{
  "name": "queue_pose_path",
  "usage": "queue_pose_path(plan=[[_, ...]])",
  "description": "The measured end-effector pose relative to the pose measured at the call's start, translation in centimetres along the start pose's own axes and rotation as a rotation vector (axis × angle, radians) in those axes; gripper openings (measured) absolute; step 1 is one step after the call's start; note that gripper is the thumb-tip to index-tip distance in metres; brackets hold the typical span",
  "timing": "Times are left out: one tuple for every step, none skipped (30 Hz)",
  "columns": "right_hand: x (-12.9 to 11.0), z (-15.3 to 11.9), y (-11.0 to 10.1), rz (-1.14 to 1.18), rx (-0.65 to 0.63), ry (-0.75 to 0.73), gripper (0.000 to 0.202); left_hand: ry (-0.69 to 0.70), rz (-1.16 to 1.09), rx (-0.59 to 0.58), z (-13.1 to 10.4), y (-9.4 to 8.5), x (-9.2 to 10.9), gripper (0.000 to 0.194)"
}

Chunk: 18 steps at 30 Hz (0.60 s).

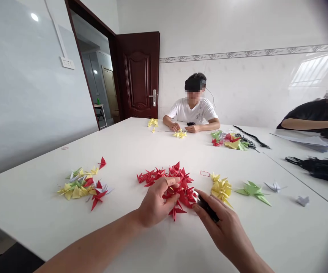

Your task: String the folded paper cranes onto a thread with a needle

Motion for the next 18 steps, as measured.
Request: queue_pose_path(plan=[[-0.2, -0.1, 0.1, -0.001, -0.008, -0.011, 0.034, 0.025, 0.023, -0.028, -0.1, 0.1, 0.2, 0.030], [-0.4, -0.2, 0.2, 0.000, -0.018, -0.021, 0.034, 0.053, 0.042, -0.050, -0.2, 0.3, 0.4, 0.028], [-0.5, -0.3, 0.3, 0.002, -0.031, -0.031, 0.033, 0.082, 0.057, -0.065, -0.3, 0.5, 0.7, 0.027], [-0.6, -0.3, 0.5, 0.004, -0.049, -0.041, 0.032, 0.109, 0.068, -0.074, -0.4, 0.6, 1.0, 0.026], [-0.6, -0.4, 0.6, 0.003, -0.067, -0.050, 0.031, 0.133, 0.076, -0.082, -0.5, 0.7, 1.2, 0.026], [-0.7, -0.5, 0.8, 0.001, -0.088, -0.058, 0.030, 0.155, 0.081, -0.086, -0.5, 0.7, 1.5, 0.026], [-0.8, -0.6, 0.9, 0.001, -0.109, -0.067, 0.029, 0.174, 0.083, -0.090, -0.6, 0.8, 1.7, 0.028], [-0.9, -0.6, 1.0, 0.005, -0.126, -0.076, 0.027, 0.193, 0.085, -0.091, -0.6, 0.8, 1.8, 0.029], [-1.0, -0.6, 1.1, 0.010, -0.140, -0.085, 0.026, 0.210, 0.088, -0.089, -0.7, 0.8, 1.9, 0.031], [-1.1, -0.6, 1.1, 0.013, -0.149, -0.091, 0.025, 0.224, 0.090, -0.087, -0.7, 0.7, 2.0, 0.033], [-1.2, -0.6, 1.1, 0.016, -0.152, -0.096, 0.025, 0.235, 0.093, -0.085, -0.7, 0.7, 2.1, 0.034], [-1.3, -0.6, 1.1, 0.016, -0.152, -0.097, 0.025, 0.243, 0.095, -0.084, -0.7, 0.7, 2.1, 0.035], [-1.3, -0.5, 1.0, 0.015, -0.151, -0.095, 0.025, 0.246, 0.097, -0.084, -0.7, 0.7, 2.1, 0.036], [-1.3, -0.5, 1.0, 0.014, -0.150, -0.093, 0.025, 0.248, 0.099, -0.087, -0.7, 0.7, 2.2, 0.037], [-1.3, -0.4, 1.0, 0.013, -0.149, -0.092, 0.025, 0.252, 0.102, -0.091, -0.7, 0.7, 2.2, 0.037], [-1.4, -0.4, 1.0, 0.011, -0.148, -0.093, 0.026, 0.255, 0.106, -0.096, -0.7, 0.8, 2.3, 0.037], [-1.4, -0.4, 1.0, 0.009, -0.150, -0.097, 0.026, 0.255, 0.111, -0.099, -0.7, 0.8, 2.4, 0.037], [-1.4, -0.4, 1.0, 0.006, -0.151, -0.101, 0.027, 0.255, 0.116, -0.102, -0.7, 0.8, 2.5, 0.037]])
Point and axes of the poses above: each hand's wrist, its own z-axis towards the middle knuckle, its own y-axis out of the palm, x = y × z, the point moved 6 cm from there along z, towards the middle knuckle, and after that the axes turned 3 degrees about -y, right-handed, at the moved point
